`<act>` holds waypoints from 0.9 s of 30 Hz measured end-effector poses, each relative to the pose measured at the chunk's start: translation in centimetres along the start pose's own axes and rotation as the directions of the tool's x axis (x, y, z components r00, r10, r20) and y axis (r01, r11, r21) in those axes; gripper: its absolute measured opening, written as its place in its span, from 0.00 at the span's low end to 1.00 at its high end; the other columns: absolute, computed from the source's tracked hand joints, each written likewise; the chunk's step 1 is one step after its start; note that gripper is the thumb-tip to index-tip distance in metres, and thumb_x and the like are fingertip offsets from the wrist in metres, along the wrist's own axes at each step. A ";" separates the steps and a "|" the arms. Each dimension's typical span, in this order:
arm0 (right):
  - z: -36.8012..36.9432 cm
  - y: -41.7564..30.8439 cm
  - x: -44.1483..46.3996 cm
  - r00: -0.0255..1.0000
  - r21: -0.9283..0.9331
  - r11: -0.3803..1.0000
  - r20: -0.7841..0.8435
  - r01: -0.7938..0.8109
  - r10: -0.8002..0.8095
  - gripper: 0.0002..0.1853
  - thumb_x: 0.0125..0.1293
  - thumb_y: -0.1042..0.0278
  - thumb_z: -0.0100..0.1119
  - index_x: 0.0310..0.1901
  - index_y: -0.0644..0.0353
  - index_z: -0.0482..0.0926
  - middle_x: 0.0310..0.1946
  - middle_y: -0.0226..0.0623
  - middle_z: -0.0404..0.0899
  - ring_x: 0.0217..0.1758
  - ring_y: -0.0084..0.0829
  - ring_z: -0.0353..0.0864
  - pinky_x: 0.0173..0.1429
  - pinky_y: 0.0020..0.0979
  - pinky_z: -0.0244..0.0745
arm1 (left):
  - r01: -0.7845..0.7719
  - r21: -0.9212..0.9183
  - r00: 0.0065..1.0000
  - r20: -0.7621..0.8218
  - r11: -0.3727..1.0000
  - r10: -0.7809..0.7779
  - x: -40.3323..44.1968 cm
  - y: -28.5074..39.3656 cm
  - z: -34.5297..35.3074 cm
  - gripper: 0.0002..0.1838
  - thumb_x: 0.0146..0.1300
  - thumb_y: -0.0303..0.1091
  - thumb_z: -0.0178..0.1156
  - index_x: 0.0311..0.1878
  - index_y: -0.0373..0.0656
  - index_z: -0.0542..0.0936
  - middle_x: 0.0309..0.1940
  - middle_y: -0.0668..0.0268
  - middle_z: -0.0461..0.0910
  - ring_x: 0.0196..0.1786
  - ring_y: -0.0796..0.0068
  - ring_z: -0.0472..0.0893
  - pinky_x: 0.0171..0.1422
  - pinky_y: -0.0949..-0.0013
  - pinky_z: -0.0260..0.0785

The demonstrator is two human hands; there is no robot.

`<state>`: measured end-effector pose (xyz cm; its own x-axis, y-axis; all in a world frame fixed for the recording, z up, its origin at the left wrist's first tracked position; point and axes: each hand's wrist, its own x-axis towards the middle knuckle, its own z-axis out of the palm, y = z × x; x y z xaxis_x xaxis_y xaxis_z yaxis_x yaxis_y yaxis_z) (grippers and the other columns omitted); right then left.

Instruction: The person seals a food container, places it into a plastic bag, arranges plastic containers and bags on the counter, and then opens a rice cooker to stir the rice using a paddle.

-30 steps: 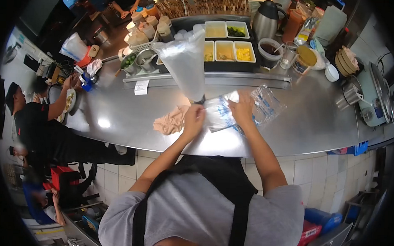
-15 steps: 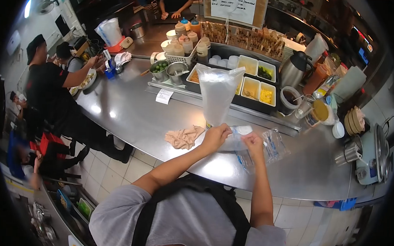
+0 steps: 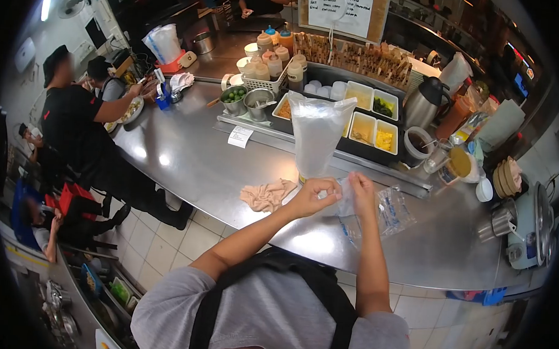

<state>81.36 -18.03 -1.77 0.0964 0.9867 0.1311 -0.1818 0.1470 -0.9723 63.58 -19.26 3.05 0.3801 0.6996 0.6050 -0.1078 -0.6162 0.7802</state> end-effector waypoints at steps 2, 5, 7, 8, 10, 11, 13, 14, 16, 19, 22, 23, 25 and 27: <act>2.5 -4.1 -0.3 0.997 0.103 0.992 -0.035 -0.067 0.071 0.11 0.64 0.62 0.53 0.26 0.55 0.72 0.21 0.23 0.70 0.19 0.15 0.64 0.22 0.18 0.59 | 0.182 -0.281 0.976 0.164 0.942 -0.140 0.0 0.1 -0.3 0.11 0.58 0.31 0.58 0.23 0.38 0.71 0.29 0.66 0.75 0.27 0.76 0.74 0.35 0.74 0.66; 2.3 -6.1 0.7 0.989 0.393 0.909 0.103 -0.138 0.106 0.11 0.65 0.61 0.51 0.26 0.54 0.69 0.18 0.22 0.66 0.18 0.16 0.62 0.21 0.18 0.58 | 0.543 -0.549 0.840 0.354 0.635 -0.413 -0.2 0.6 -2.2 0.11 0.61 0.33 0.55 0.24 0.38 0.73 0.33 0.67 0.76 0.27 0.81 0.73 0.37 0.76 0.65; 1.8 -6.7 1.1 0.968 0.559 0.812 0.250 -0.169 0.030 0.11 0.65 0.60 0.50 0.27 0.53 0.68 0.17 0.22 0.64 0.17 0.17 0.61 0.21 0.19 0.58 | 0.401 -0.554 0.915 0.207 0.730 -0.346 0.2 2.1 -2.6 0.09 0.62 0.32 0.54 0.29 0.38 0.74 0.27 0.67 0.75 0.27 0.82 0.73 0.36 0.78 0.65; 2.0 -6.9 1.3 0.945 0.398 0.884 0.300 -0.245 0.127 0.11 0.65 0.59 0.50 0.27 0.53 0.67 0.17 0.21 0.63 0.17 0.16 0.61 0.21 0.18 0.57 | 0.365 -0.549 0.927 0.142 0.752 -0.347 0.6 2.6 -3.3 0.09 0.62 0.33 0.54 0.30 0.38 0.74 0.26 0.68 0.74 0.27 0.82 0.73 0.35 0.78 0.66; 2.4 -6.9 1.6 0.904 0.295 0.893 0.362 -0.341 0.225 0.11 0.65 0.59 0.50 0.27 0.51 0.66 0.16 0.19 0.62 0.16 0.13 0.58 0.19 0.16 0.54 | 0.306 -0.579 0.945 0.092 0.756 -0.313 1.3 2.6 -5.5 0.07 0.62 0.33 0.54 0.32 0.39 0.75 0.26 0.69 0.73 0.27 0.82 0.73 0.34 0.77 0.67; 2.6 -7.2 1.8 0.910 0.303 0.892 0.350 -0.337 0.225 0.11 0.65 0.59 0.50 0.27 0.51 0.66 0.16 0.19 0.62 0.16 0.13 0.58 0.19 0.16 0.54 | 0.281 -0.616 0.955 0.105 0.736 -0.277 1.8 2.2 -6.6 0.07 0.62 0.33 0.54 0.33 0.39 0.74 0.27 0.70 0.73 0.26 0.82 0.73 0.34 0.77 0.67; 3.8 -10.4 2.4 0.911 0.671 0.658 0.408 -0.342 0.058 0.10 0.64 0.59 0.52 0.28 0.51 0.67 0.17 0.18 0.62 0.17 0.12 0.59 0.20 0.17 0.55 | 0.268 -0.657 0.958 0.108 0.704 -0.265 3.2 3.5 -7.1 0.07 0.62 0.33 0.54 0.34 0.39 0.74 0.26 0.71 0.73 0.26 0.82 0.73 0.34 0.77 0.67; 3.3 -11.6 3.3 0.890 0.605 0.721 0.454 -0.338 0.036 0.08 0.63 0.60 0.53 0.31 0.53 0.70 0.19 0.19 0.64 0.19 0.13 0.62 0.23 0.17 0.59 | 0.250 -0.693 0.962 0.099 0.676 -0.254 4.0 4.7 -7.3 0.07 0.62 0.33 0.55 0.34 0.40 0.74 0.25 0.71 0.72 0.26 0.82 0.72 0.33 0.78 0.66; 4.1 -14.6 4.8 0.910 0.405 0.898 0.414 -0.169 -0.015 0.07 0.60 0.65 0.55 0.37 0.56 0.73 0.24 0.23 0.70 0.26 0.16 0.69 0.30 0.19 0.66 | 0.230 -0.465 0.946 -0.098 0.855 -0.308 6.3 7.3 -8.3 0.07 0.63 0.36 0.54 0.36 0.43 0.73 0.23 0.74 0.70 0.26 0.84 0.72 0.32 0.79 0.66; 6.9 -13.6 8.6 0.914 0.092 0.947 0.247 0.309 -0.322 0.14 0.52 0.74 0.55 0.42 0.60 0.76 0.31 0.34 0.78 0.34 0.27 0.77 0.41 0.28 0.74 | 0.273 0.127 0.836 -0.523 0.954 -0.169 9.5 5.4 -10.2 0.11 0.63 0.41 0.53 0.36 0.44 0.76 0.24 0.75 0.71 0.25 0.83 0.70 0.29 0.77 0.62; 9.7 -7.1 13.0 0.866 -0.473 0.791 -0.107 0.388 -0.488 0.05 0.44 0.70 0.58 0.18 0.61 0.77 0.17 0.39 0.76 0.25 0.32 0.76 0.31 0.34 0.70 | 0.500 -0.214 0.823 -0.183 0.839 -0.538 9.9 -3.6 -14.4 0.14 0.62 0.39 0.52 0.45 0.40 0.75 0.33 0.64 0.76 0.37 0.74 0.74 0.41 0.71 0.69; 9.5 -7.4 12.6 0.820 -0.491 0.787 -0.223 0.372 -0.527 0.05 0.42 0.71 0.58 0.16 0.61 0.75 0.14 0.39 0.73 0.20 0.32 0.72 0.28 0.35 0.67 | 0.286 0.147 0.942 -0.227 0.947 -0.249 7.2 -11.8 -16.6 0.16 0.60 0.40 0.52 0.46 0.38 0.74 0.36 0.62 0.77 0.39 0.71 0.75 0.43 0.65 0.69; 9.0 -5.1 14.8 0.949 -0.488 0.847 -0.106 0.210 -0.297 0.04 0.42 0.72 0.55 0.17 0.63 0.76 0.16 0.46 0.75 0.22 0.37 0.76 0.27 0.38 0.68 | 0.395 0.017 0.876 -0.308 0.918 -0.371 7.3 -15.5 -15.9 0.14 0.59 0.39 0.52 0.43 0.39 0.73 0.33 0.65 0.76 0.33 0.72 0.74 0.34 0.67 0.66; 9.2 -5.8 10.8 0.924 -0.532 0.847 -0.312 0.023 -0.221 0.08 0.42 0.73 0.55 0.20 0.70 0.77 0.21 0.53 0.77 0.28 0.45 0.80 0.32 0.43 0.72 | 0.694 -0.390 0.583 -0.187 0.605 -0.790 8.2 -7.5 -12.2 0.08 0.61 0.38 0.49 0.37 0.44 0.73 0.25 0.72 0.73 0.21 0.82 0.68 0.19 0.82 0.59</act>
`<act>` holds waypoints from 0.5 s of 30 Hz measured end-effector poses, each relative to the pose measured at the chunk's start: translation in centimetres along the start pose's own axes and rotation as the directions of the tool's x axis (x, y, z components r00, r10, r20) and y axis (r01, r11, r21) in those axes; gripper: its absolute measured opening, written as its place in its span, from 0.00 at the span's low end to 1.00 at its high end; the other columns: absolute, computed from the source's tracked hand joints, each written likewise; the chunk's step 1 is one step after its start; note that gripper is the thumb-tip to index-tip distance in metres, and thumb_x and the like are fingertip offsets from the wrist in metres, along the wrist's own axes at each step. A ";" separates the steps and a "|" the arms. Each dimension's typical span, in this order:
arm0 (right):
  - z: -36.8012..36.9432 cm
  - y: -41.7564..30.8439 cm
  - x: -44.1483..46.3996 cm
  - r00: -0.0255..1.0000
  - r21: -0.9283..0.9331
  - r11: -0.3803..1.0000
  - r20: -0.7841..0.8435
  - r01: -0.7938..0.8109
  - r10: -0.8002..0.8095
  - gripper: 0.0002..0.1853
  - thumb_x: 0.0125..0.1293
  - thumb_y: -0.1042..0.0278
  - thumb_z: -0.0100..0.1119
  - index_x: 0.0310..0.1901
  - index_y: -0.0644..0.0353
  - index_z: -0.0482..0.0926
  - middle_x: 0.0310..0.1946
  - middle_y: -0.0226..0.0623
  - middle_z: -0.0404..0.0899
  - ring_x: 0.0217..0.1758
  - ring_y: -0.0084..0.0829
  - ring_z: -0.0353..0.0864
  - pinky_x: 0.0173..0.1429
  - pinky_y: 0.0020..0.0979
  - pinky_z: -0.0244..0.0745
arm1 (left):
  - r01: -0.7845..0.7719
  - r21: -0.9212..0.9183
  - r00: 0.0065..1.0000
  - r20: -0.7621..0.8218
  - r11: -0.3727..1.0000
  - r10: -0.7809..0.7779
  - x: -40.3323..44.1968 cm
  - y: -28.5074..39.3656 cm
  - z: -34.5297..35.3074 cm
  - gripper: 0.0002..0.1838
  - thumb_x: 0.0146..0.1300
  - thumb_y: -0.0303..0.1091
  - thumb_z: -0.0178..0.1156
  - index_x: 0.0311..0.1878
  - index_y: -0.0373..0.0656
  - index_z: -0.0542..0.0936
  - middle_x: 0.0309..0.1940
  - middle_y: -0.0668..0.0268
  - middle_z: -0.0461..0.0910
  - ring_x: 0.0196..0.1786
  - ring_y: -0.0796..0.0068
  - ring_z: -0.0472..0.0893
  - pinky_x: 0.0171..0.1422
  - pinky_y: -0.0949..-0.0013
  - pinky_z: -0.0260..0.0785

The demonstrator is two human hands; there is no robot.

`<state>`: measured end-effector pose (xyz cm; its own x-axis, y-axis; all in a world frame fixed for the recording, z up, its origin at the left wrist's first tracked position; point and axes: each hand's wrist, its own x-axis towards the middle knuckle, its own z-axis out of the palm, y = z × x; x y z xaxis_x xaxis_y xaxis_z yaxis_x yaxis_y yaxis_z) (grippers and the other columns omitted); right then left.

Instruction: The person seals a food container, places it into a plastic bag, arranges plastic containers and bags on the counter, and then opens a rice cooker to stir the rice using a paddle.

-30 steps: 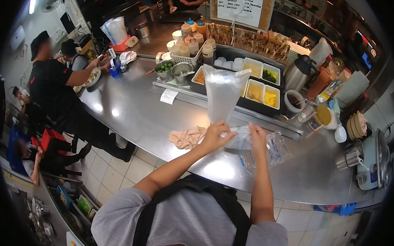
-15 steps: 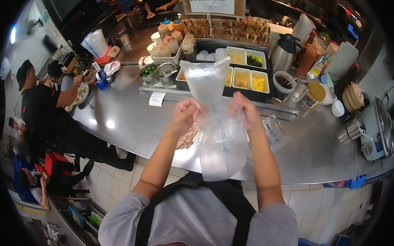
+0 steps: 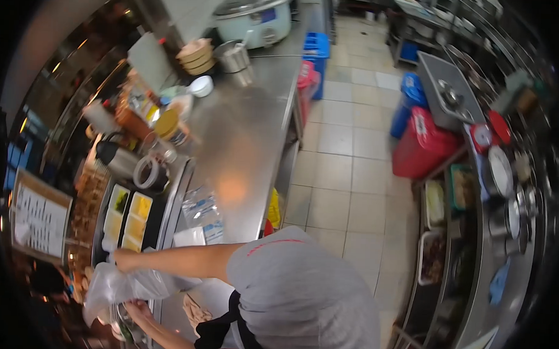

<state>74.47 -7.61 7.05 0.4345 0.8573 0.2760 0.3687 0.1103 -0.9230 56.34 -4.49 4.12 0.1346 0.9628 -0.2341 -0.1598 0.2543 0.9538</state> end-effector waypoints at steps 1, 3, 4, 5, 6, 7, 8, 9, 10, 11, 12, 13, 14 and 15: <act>0.9 1.6 -1.0 0.995 -0.076 0.997 0.095 -0.018 0.026 0.09 0.43 0.72 0.55 0.21 0.71 0.77 0.22 0.53 0.77 0.29 0.47 0.80 0.33 0.43 0.73 | 0.026 0.030 0.996 -0.084 0.999 -0.024 -1.2 -0.4 0.6 0.07 0.63 0.38 0.47 0.36 0.47 0.72 0.22 0.75 0.71 0.18 0.88 0.65 0.15 0.88 0.55; 5.5 8.4 -2.8 0.974 -0.173 0.977 0.168 -0.125 0.154 0.10 0.45 0.70 0.56 0.23 0.72 0.78 0.24 0.53 0.78 0.31 0.48 0.80 0.34 0.42 0.73 | 0.075 0.262 0.997 -0.006 0.962 -0.077 1.7 -5.4 -3.2 0.08 0.62 0.39 0.48 0.35 0.48 0.73 0.20 0.75 0.70 0.16 0.88 0.64 0.15 0.87 0.56; 7.3 11.7 -2.0 0.958 -0.185 0.956 0.132 -0.229 0.255 0.11 0.45 0.69 0.56 0.23 0.71 0.79 0.24 0.53 0.78 0.31 0.48 0.80 0.34 0.42 0.73 | 0.171 0.205 0.985 -0.032 0.964 -0.168 1.7 -6.2 -2.6 0.07 0.62 0.37 0.48 0.34 0.47 0.73 0.20 0.74 0.71 0.15 0.85 0.66 0.14 0.85 0.57; 7.0 11.7 -2.0 0.960 -0.186 0.955 0.119 -0.230 0.254 0.11 0.45 0.69 0.56 0.23 0.71 0.79 0.24 0.53 0.78 0.31 0.48 0.80 0.34 0.42 0.73 | 0.253 0.137 0.967 -0.047 0.958 -0.249 1.1 -7.2 -2.4 0.07 0.61 0.36 0.48 0.34 0.46 0.73 0.20 0.73 0.73 0.15 0.83 0.67 0.14 0.84 0.59; 6.7 11.1 -2.5 0.959 -0.183 0.954 0.109 -0.238 0.261 0.12 0.48 0.66 0.56 0.23 0.69 0.80 0.24 0.52 0.79 0.30 0.46 0.80 0.33 0.41 0.73 | 0.252 0.095 0.964 0.056 0.963 -0.258 2.5 -9.4 -3.7 0.08 0.60 0.36 0.47 0.35 0.45 0.73 0.24 0.70 0.74 0.20 0.80 0.71 0.20 0.82 0.64; 6.5 10.5 -3.3 0.957 -0.177 0.951 0.100 -0.253 0.273 0.13 0.50 0.63 0.55 0.23 0.66 0.80 0.24 0.51 0.79 0.28 0.44 0.80 0.31 0.40 0.72 | 0.262 0.057 0.951 0.157 0.963 -0.268 4.0 -11.4 -5.1 0.09 0.60 0.35 0.47 0.36 0.43 0.74 0.27 0.67 0.76 0.25 0.77 0.75 0.27 0.79 0.69; 5.1 8.7 -4.2 0.957 -0.172 0.950 0.088 -0.259 0.277 0.13 0.50 0.63 0.55 0.23 0.66 0.80 0.24 0.51 0.79 0.28 0.44 0.80 0.31 0.40 0.72 | 0.262 0.068 0.949 0.165 0.963 -0.269 3.8 -11.4 -4.9 0.09 0.60 0.35 0.47 0.36 0.43 0.74 0.27 0.67 0.76 0.25 0.77 0.75 0.27 0.79 0.69; 3.3 6.7 -5.1 0.913 0.005 0.920 0.123 -0.392 0.389 0.16 0.53 0.58 0.55 0.25 0.65 0.79 0.24 0.48 0.79 0.27 0.42 0.79 0.30 0.38 0.72 | 0.137 0.068 0.973 0.177 0.988 -0.147 3.0 -11.2 -4.4 0.09 0.60 0.36 0.46 0.37 0.43 0.74 0.29 0.66 0.76 0.28 0.77 0.75 0.30 0.78 0.69; 1.6 5.0 -6.0 0.856 0.173 0.841 0.183 -0.513 0.484 0.19 0.56 0.52 0.55 0.27 0.63 0.79 0.24 0.46 0.79 0.26 0.39 0.78 0.28 0.36 0.71 | 0.014 0.061 0.982 0.186 0.998 -0.025 1.8 -11.2 -4.0 0.10 0.60 0.36 0.46 0.38 0.43 0.74 0.31 0.65 0.76 0.31 0.77 0.75 0.34 0.77 0.69; 1.4 4.8 -6.5 0.855 0.171 0.841 0.187 -0.514 0.485 0.19 0.56 0.52 0.55 0.27 0.63 0.79 0.24 0.46 0.79 0.26 0.39 0.78 0.28 0.36 0.71 | -0.107 0.053 0.979 0.182 0.993 0.096 -0.3 -11.0 -3.7 0.11 0.60 0.37 0.46 0.38 0.42 0.74 0.32 0.65 0.76 0.34 0.76 0.75 0.38 0.75 0.69; 2.1 5.0 -7.1 0.850 0.199 0.827 0.130 -0.526 0.510 0.22 0.57 0.46 0.53 0.29 0.62 0.77 0.23 0.44 0.78 0.27 0.37 0.78 0.29 0.35 0.71 | -0.225 0.042 0.964 0.158 0.973 0.216 -2.7 -11.0 -3.7 0.11 0.60 0.37 0.46 0.39 0.42 0.74 0.34 0.64 0.76 0.37 0.76 0.75 0.41 0.74 0.69; 3.1 5.0 -8.0 0.842 0.223 0.813 0.086 -0.537 0.533 0.25 0.58 0.41 0.50 0.31 0.61 0.75 0.23 0.41 0.77 0.28 0.35 0.77 0.30 0.34 0.70 | -0.340 0.039 0.935 0.119 0.940 0.334 -4.8 -11.0 -3.7 0.12 0.60 0.37 0.46 0.40 0.41 0.74 0.36 0.63 0.75 0.40 0.75 0.75 0.45 0.73 0.69; 3.4 4.7 -9.0 0.852 0.318 0.798 0.074 -0.512 0.518 0.26 0.58 0.38 0.49 0.32 0.59 0.73 0.23 0.41 0.77 0.29 0.36 0.77 0.32 0.35 0.70 | -0.360 0.042 0.931 0.084 0.932 0.356 -6.7 -10.6 -3.1 0.13 0.61 0.39 0.45 0.39 0.41 0.74 0.35 0.63 0.75 0.38 0.74 0.76 0.43 0.72 0.69; 3.0 4.5 -9.4 0.861 0.408 0.773 0.068 -0.486 0.504 0.27 0.58 0.36 0.48 0.33 0.57 0.72 0.23 0.40 0.77 0.29 0.36 0.77 0.34 0.36 0.70 | -0.302 0.021 0.951 0.073 0.953 0.300 -8.7 -10.1 -1.3 0.14 0.62 0.40 0.44 0.39 0.41 0.74 0.34 0.64 0.75 0.37 0.73 0.76 0.42 0.71 0.69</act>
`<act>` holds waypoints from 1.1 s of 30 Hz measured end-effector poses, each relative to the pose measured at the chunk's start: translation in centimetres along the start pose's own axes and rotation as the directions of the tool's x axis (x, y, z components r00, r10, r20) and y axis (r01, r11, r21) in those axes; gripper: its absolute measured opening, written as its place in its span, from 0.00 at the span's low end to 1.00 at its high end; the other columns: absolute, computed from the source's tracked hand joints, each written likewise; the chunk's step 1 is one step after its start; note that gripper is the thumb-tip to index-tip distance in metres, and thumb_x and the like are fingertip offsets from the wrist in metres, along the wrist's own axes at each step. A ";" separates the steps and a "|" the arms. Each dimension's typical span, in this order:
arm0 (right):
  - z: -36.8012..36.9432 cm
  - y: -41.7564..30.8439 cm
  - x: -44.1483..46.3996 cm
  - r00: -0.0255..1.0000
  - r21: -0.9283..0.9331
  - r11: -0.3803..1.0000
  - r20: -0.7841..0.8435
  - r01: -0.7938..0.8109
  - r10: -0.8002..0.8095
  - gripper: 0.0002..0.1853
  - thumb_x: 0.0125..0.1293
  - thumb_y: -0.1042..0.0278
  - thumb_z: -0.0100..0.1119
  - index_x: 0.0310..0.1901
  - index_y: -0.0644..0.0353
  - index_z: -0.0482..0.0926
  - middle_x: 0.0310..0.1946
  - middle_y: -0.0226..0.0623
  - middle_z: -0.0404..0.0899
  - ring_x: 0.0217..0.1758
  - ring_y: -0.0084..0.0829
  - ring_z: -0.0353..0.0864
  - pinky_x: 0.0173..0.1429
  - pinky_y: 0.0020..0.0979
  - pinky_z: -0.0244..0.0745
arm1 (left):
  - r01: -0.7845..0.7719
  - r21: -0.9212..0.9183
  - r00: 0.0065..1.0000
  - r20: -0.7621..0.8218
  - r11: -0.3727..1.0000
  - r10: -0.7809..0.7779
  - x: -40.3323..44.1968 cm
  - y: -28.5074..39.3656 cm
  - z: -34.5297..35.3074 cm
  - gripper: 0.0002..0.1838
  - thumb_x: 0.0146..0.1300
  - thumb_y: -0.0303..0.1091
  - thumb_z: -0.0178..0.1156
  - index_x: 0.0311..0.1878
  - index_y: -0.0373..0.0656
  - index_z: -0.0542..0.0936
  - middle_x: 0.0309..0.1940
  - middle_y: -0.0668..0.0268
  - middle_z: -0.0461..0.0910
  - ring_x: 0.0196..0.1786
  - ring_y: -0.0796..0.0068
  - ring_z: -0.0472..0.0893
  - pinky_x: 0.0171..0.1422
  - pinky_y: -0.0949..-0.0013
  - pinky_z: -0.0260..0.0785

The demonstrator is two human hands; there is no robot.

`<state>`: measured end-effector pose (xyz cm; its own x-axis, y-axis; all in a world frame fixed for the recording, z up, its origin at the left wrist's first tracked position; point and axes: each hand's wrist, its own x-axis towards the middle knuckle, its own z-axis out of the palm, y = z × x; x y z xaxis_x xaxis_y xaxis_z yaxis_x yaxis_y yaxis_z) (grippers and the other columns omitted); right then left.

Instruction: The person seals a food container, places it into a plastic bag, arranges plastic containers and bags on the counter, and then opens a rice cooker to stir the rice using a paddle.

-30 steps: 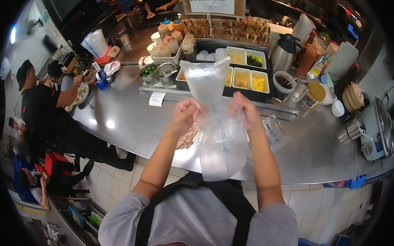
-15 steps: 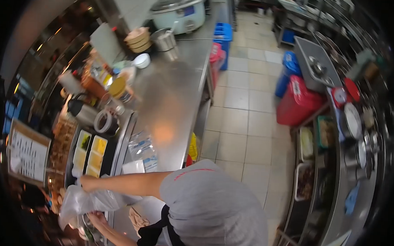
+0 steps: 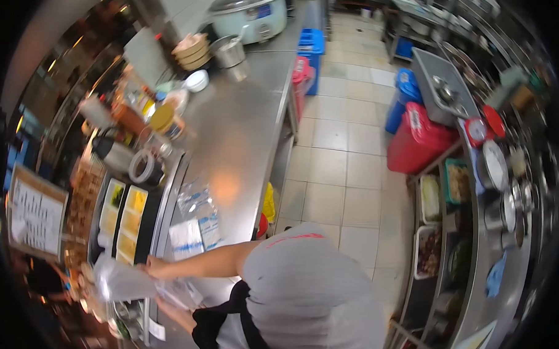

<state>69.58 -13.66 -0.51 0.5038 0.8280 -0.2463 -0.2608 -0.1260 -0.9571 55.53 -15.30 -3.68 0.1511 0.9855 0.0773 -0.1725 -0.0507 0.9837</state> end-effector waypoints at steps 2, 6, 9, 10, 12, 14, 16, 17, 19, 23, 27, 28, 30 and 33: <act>0.0 2.1 1.8 0.990 -0.226 0.968 -0.060 0.108 -0.125 0.28 0.57 0.37 0.49 0.33 0.59 0.74 0.26 0.44 0.78 0.30 0.40 0.76 0.38 0.40 0.71 | 0.184 -0.044 0.983 -0.014 0.982 -0.185 -2.5 2.8 4.2 0.16 0.63 0.43 0.43 0.38 0.40 0.74 0.33 0.64 0.75 0.35 0.71 0.76 0.39 0.69 0.69; -4.4 5.2 4.0 0.604 -0.292 0.532 0.288 0.795 -0.743 0.14 0.55 0.61 0.58 0.33 0.65 0.73 0.32 0.44 0.74 0.37 0.38 0.74 0.43 0.38 0.70 | 0.195 0.155 0.964 -0.215 0.969 -0.159 -1.8 0.3 2.3 0.16 0.66 0.45 0.39 0.31 0.46 0.72 0.22 0.69 0.72 0.25 0.75 0.71 0.28 0.72 0.65; -5.3 2.9 -0.2 0.890 -0.313 0.850 -0.029 0.424 -0.455 0.13 0.57 0.62 0.60 0.34 0.63 0.72 0.34 0.40 0.71 0.37 0.34 0.71 0.43 0.31 0.67 | 0.272 0.287 0.946 0.093 0.918 -0.310 -4.2 1.2 2.4 0.25 0.63 0.49 0.50 0.54 0.40 0.69 0.42 0.63 0.75 0.41 0.72 0.74 0.44 0.72 0.67; -5.4 2.0 -1.8 0.894 -0.189 0.877 0.011 0.441 -0.447 0.10 0.58 0.65 0.59 0.35 0.62 0.72 0.32 0.38 0.71 0.37 0.32 0.71 0.41 0.30 0.67 | 0.050 0.347 0.949 0.276 0.936 -0.153 -4.9 1.8 3.8 0.23 0.59 0.42 0.57 0.51 0.33 0.70 0.47 0.57 0.72 0.49 0.72 0.72 0.52 0.70 0.64; -5.6 1.1 -2.3 0.896 -0.097 0.891 0.048 0.443 -0.441 0.11 0.58 0.65 0.59 0.37 0.62 0.73 0.32 0.35 0.72 0.35 0.28 0.71 0.40 0.27 0.67 | 0.068 0.452 0.883 0.388 0.890 -0.264 -3.8 2.9 4.4 0.13 0.55 0.33 0.62 0.39 0.34 0.78 0.31 0.65 0.78 0.34 0.80 0.75 0.41 0.75 0.68; -6.4 -2.5 -3.8 0.949 0.088 0.965 0.181 0.245 -0.258 0.10 0.62 0.63 0.57 0.41 0.59 0.74 0.27 0.23 0.71 0.24 0.13 0.66 0.27 0.16 0.61 | 0.053 0.368 0.939 0.299 0.928 -0.172 -3.3 3.9 4.7 0.11 0.53 0.32 0.63 0.37 0.33 0.78 0.27 0.67 0.78 0.31 0.81 0.74 0.39 0.76 0.68; -8.0 -3.9 -4.0 0.928 0.041 0.997 0.364 0.071 -0.081 0.09 0.60 0.66 0.58 0.39 0.60 0.74 0.31 0.25 0.74 0.28 0.15 0.69 0.33 0.18 0.64 | 0.009 0.279 0.970 0.230 0.960 -0.076 -3.4 6.0 4.5 0.10 0.52 0.30 0.64 0.34 0.33 0.79 0.23 0.68 0.78 0.27 0.82 0.74 0.38 0.77 0.68; -8.5 -4.4 -3.6 0.862 -0.023 0.995 0.498 -0.097 0.096 0.08 0.58 0.68 0.60 0.37 0.62 0.75 0.34 0.28 0.76 0.32 0.17 0.72 0.39 0.19 0.67 | 0.013 0.368 0.970 0.223 0.930 -0.101 -3.1 7.9 4.6 0.09 0.51 0.29 0.64 0.34 0.34 0.79 0.23 0.67 0.78 0.27 0.81 0.74 0.37 0.77 0.67; -9.0 -3.6 -3.3 0.835 -0.107 0.994 0.546 -0.004 0.063 0.09 0.57 0.69 0.60 0.38 0.64 0.75 0.33 0.29 0.77 0.32 0.17 0.73 0.40 0.19 0.67 | 0.012 0.454 0.972 0.204 0.891 -0.117 -3.3 8.4 4.1 0.09 0.51 0.28 0.64 0.34 0.34 0.79 0.24 0.66 0.79 0.28 0.81 0.74 0.36 0.77 0.67; -9.1 -2.6 -2.8 0.850 0.022 0.999 0.525 0.037 -0.043 0.05 0.56 0.73 0.60 0.33 0.62 0.76 0.29 0.28 0.76 0.31 0.15 0.70 0.38 0.18 0.65 | -0.034 0.380 0.996 0.088 0.924 0.001 -3.2 7.0 3.0 0.06 0.55 0.29 0.61 0.31 0.36 0.80 0.23 0.66 0.78 0.25 0.82 0.74 0.34 0.77 0.68; -9.0 -1.8 -2.3 0.844 -0.097 0.995 0.533 -0.005 0.056 0.08 0.56 0.68 0.61 0.25 0.61 0.77 0.24 0.28 0.77 0.29 0.15 0.71 0.35 0.17 0.65 | 0.126 0.417 0.990 0.000 0.900 -0.138 -3.6 8.0 3.9 0.05 0.55 0.29 0.60 0.29 0.37 0.80 0.25 0.65 0.78 0.29 0.82 0.74 0.36 0.76 0.67; -8.9 -1.7 -2.2 0.859 -0.159 0.986 0.510 0.048 0.040 0.10 0.57 0.66 0.61 0.21 0.59 0.75 0.20 0.25 0.74 0.25 0.14 0.68 0.32 0.16 0.62 | -0.304 0.433 0.953 0.137 0.849 0.271 -3.2 7.0 4.0 0.10 0.59 0.32 0.58 0.26 0.37 0.78 0.24 0.67 0.76 0.30 0.84 0.73 0.35 0.77 0.64; -8.2 -2.0 -2.4 0.851 -0.173 0.984 0.523 0.044 0.054 0.12 0.58 0.65 0.60 0.20 0.58 0.73 0.19 0.23 0.72 0.24 0.14 0.66 0.31 0.17 0.61 | -0.200 0.218 0.963 0.225 0.955 0.150 -3.6 7.1 4.5 0.12 0.60 0.33 0.57 0.22 0.38 0.76 0.23 0.69 0.74 0.29 0.84 0.72 0.34 0.77 0.62; -7.4 -3.7 -3.2 0.852 -0.183 0.982 0.521 0.048 0.056 0.15 0.61 0.62 0.56 0.18 0.55 0.69 0.17 0.22 0.68 0.22 0.14 0.62 0.28 0.18 0.59 | 0.102 -0.132 0.906 0.421 0.986 -0.037 -4.1 6.1 4.3 0.15 0.61 0.34 0.56 0.18 0.41 0.72 0.21 0.71 0.71 0.27 0.85 0.69 0.33 0.79 0.60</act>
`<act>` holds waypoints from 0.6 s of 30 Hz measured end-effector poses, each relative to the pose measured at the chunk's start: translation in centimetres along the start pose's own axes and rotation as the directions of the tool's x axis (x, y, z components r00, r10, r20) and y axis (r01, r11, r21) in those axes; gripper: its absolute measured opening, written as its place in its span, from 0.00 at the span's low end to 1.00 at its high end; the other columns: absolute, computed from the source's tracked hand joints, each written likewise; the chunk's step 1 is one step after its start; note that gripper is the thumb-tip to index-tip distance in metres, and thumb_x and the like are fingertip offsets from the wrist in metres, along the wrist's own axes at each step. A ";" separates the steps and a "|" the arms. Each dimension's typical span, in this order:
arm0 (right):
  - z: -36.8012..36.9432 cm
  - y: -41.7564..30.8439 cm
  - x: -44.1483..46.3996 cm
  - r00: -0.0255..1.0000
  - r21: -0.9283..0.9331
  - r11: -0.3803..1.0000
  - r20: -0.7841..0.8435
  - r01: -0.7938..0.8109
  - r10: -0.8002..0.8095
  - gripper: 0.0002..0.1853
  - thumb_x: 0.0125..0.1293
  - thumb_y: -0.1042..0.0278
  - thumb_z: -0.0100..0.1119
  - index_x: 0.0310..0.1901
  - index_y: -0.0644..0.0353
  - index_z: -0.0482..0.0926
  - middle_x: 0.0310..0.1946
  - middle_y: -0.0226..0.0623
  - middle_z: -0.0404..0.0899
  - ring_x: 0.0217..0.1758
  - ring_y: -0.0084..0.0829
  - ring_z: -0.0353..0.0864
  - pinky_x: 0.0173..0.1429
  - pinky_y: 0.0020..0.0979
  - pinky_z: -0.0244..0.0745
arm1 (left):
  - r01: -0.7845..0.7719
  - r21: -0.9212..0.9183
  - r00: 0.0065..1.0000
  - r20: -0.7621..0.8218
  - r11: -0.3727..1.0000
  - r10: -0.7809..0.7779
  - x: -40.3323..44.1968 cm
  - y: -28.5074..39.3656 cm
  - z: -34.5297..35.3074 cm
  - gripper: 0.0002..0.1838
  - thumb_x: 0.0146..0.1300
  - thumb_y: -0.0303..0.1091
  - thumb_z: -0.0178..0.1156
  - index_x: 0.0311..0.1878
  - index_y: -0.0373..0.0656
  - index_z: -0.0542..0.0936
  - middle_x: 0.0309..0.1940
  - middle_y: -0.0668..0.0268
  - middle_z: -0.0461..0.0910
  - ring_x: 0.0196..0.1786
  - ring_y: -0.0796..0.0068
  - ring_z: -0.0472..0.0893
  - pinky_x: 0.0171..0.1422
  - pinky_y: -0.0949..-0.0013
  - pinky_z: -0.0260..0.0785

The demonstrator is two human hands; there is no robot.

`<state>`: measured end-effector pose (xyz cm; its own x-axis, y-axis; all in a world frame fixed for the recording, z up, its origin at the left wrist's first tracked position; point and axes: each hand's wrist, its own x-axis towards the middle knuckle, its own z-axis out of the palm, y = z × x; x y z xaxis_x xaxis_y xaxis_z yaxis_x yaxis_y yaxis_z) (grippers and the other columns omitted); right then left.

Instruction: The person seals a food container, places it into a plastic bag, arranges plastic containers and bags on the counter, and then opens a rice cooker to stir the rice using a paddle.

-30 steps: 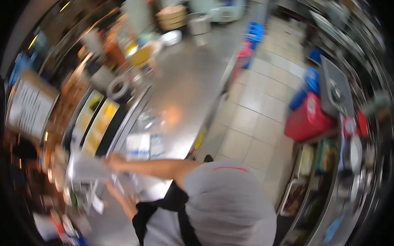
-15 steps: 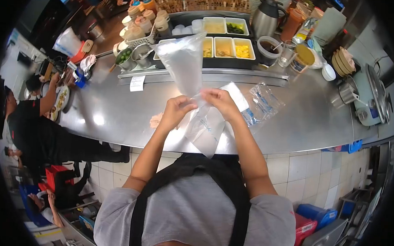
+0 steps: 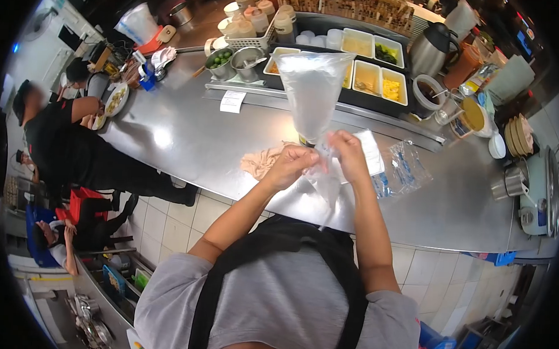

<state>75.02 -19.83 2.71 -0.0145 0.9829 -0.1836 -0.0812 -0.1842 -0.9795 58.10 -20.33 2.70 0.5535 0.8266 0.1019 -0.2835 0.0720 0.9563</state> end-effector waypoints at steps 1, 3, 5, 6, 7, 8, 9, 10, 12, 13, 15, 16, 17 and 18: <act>0.0 -0.5 0.4 0.994 0.335 0.940 0.053 0.068 -0.091 0.15 0.62 0.63 0.54 0.19 0.54 0.69 0.19 0.23 0.69 0.22 0.15 0.62 0.28 0.18 0.57 | 0.104 -0.176 0.992 0.089 0.979 -0.089 -0.1 -0.7 -0.3 0.16 0.61 0.33 0.56 0.18 0.43 0.70 0.21 0.72 0.71 0.26 0.85 0.68 0.33 0.80 0.59; -0.9 -1.7 0.9 0.949 0.744 0.663 0.258 -0.076 -0.180 0.13 0.65 0.65 0.49 0.22 0.53 0.68 0.22 0.25 0.70 0.24 0.16 0.64 0.29 0.16 0.57 | 0.107 -0.259 0.994 0.038 0.960 -0.101 -0.2 -1.2 -0.9 0.14 0.61 0.32 0.56 0.20 0.44 0.70 0.20 0.73 0.70 0.26 0.85 0.68 0.33 0.81 0.59; -0.8 -2.4 0.7 0.929 0.710 0.699 0.308 -0.082 -0.204 0.13 0.65 0.62 0.50 0.22 0.53 0.68 0.21 0.23 0.68 0.22 0.14 0.62 0.28 0.15 0.56 | 0.034 -0.298 0.999 -0.004 0.954 -0.037 -0.1 -1.0 -0.6 0.07 0.60 0.32 0.57 0.27 0.43 0.72 0.20 0.73 0.70 0.25 0.86 0.70 0.30 0.79 0.63; -0.6 -3.2 0.5 0.907 0.675 0.734 0.355 -0.082 -0.225 0.14 0.65 0.60 0.51 0.23 0.54 0.68 0.19 0.20 0.65 0.21 0.12 0.60 0.27 0.14 0.55 | 0.035 -0.296 0.999 0.000 0.955 -0.036 -0.1 0.2 -0.3 0.07 0.60 0.32 0.57 0.27 0.43 0.72 0.20 0.73 0.70 0.25 0.86 0.70 0.30 0.79 0.63; -1.0 -3.7 0.7 0.908 0.674 0.734 0.351 -0.076 -0.228 0.14 0.65 0.60 0.51 0.23 0.54 0.68 0.19 0.20 0.65 0.21 0.12 0.60 0.27 0.14 0.55 | 0.105 -0.155 0.988 0.130 0.982 -0.085 -0.2 1.7 -0.3 0.06 0.59 0.32 0.58 0.29 0.43 0.73 0.21 0.73 0.71 0.26 0.85 0.71 0.31 0.77 0.66; -1.7 -4.4 1.2 0.905 0.312 0.950 0.410 -0.027 -0.109 0.11 0.63 0.60 0.53 0.26 0.55 0.72 0.20 0.20 0.67 0.22 0.12 0.61 0.27 0.15 0.56 | 0.153 -0.003 0.956 0.252 0.988 -0.147 -0.3 3.5 -0.5 0.06 0.58 0.33 0.59 0.30 0.42 0.74 0.22 0.72 0.72 0.26 0.84 0.73 0.31 0.76 0.68; -2.3 -5.2 1.5 0.912 -0.106 0.994 0.410 0.020 0.025 0.09 0.61 0.61 0.55 0.29 0.56 0.75 0.21 0.19 0.69 0.22 0.12 0.62 0.26 0.16 0.57 | 0.126 0.045 0.976 0.172 0.991 -0.132 -0.5 5.7 -1.5 0.04 0.59 0.28 0.56 0.32 0.38 0.74 0.24 0.64 0.76 0.26 0.74 0.77 0.35 0.72 0.71; -2.5 -6.7 1.5 0.917 -0.104 0.994 0.398 0.026 0.018 0.09 0.61 0.61 0.55 0.29 0.56 0.75 0.21 0.19 0.69 0.22 0.12 0.62 0.26 0.16 0.57 | -0.160 -0.146 0.981 0.089 0.976 0.174 0.1 5.9 -2.7 0.04 0.60 0.28 0.55 0.34 0.37 0.74 0.25 0.64 0.77 0.26 0.75 0.77 0.36 0.72 0.72; -2.5 -11.0 1.2 0.905 -0.041 0.991 0.413 0.130 -0.101 0.08 0.60 0.60 0.57 0.32 0.56 0.77 0.21 0.17 0.69 0.22 0.10 0.61 0.25 0.15 0.55 | -0.222 -0.196 0.967 -0.173 0.955 0.190 2.4 11.0 -1.7 0.02 0.59 0.25 0.52 0.32 0.38 0.74 0.26 0.67 0.75 0.24 0.77 0.75 0.34 0.73 0.71; -2.3 -13.1 2.0 0.919 -0.074 0.966 0.336 0.246 -0.208 0.08 0.59 0.61 0.57 0.32 0.56 0.77 0.22 0.18 0.71 0.22 0.12 0.63 0.26 0.15 0.57 | -0.235 -0.210 0.943 -0.285 0.949 0.170 3.3 12.8 -1.3 0.03 0.59 0.24 0.51 0.31 0.38 0.74 0.25 0.68 0.75 0.24 0.77 0.74 0.33 0.73 0.71; -1.6 -14.8 5.1 0.904 -0.102 0.926 0.279 0.364 -0.324 0.07 0.59 0.62 0.58 0.32 0.56 0.78 0.23 0.20 0.73 0.23 0.13 0.66 0.27 0.15 0.60 | -0.270 -0.054 0.893 -0.387 0.961 0.229 6.2 13.3 -2.0 0.03 0.59 0.24 0.50 0.31 0.39 0.73 0.24 0.69 0.74 0.23 0.78 0.73 0.30 0.74 0.70; -1.4 -14.4 7.2 0.952 -0.231 0.926 0.151 0.297 -0.268 0.09 0.59 0.60 0.58 0.34 0.56 0.77 0.24 0.21 0.73 0.23 0.15 0.66 0.27 0.18 0.62 | -0.286 0.100 0.833 -0.466 0.953 0.298 7.6 13.3 -2.3 0.04 0.59 0.24 0.49 0.30 0.39 0.73 0.23 0.69 0.73 0.22 0.79 0.72 0.28 0.74 0.68; -1.2 -13.4 8.7 0.975 -0.349 0.913 0.009 0.210 -0.220 0.11 0.59 0.58 0.58 0.36 0.56 0.77 0.24 0.21 0.73 0.23 0.16 0.67 0.26 0.20 0.64 | -0.254 0.021 0.845 -0.481 0.967 0.232 8.6 12.0 -3.1 0.05 0.59 0.25 0.48 0.30 0.39 0.73 0.22 0.69 0.73 0.21 0.79 0.72 0.25 0.75 0.66; -1.0 -11.8 8.8 0.996 -0.109 0.991 -0.035 0.073 -0.078 0.11 0.60 0.58 0.57 0.37 0.56 0.77 0.24 0.24 0.74 0.24 0.20 0.70 0.28 0.24 0.66 | -0.219 -0.063 0.859 -0.485 0.974 0.161 9.6 9.3 -4.5 0.06 0.59 0.26 0.47 0.30 0.39 0.73 0.21 0.68 0.73 0.20 0.79 0.72 0.22 0.76 0.64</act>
<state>76.86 -9.06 12.57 0.0267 0.9936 -0.1098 0.0272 -0.1105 -0.9935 57.24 -9.24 11.32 0.0497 0.9928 0.1088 -0.4465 -0.0754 0.8916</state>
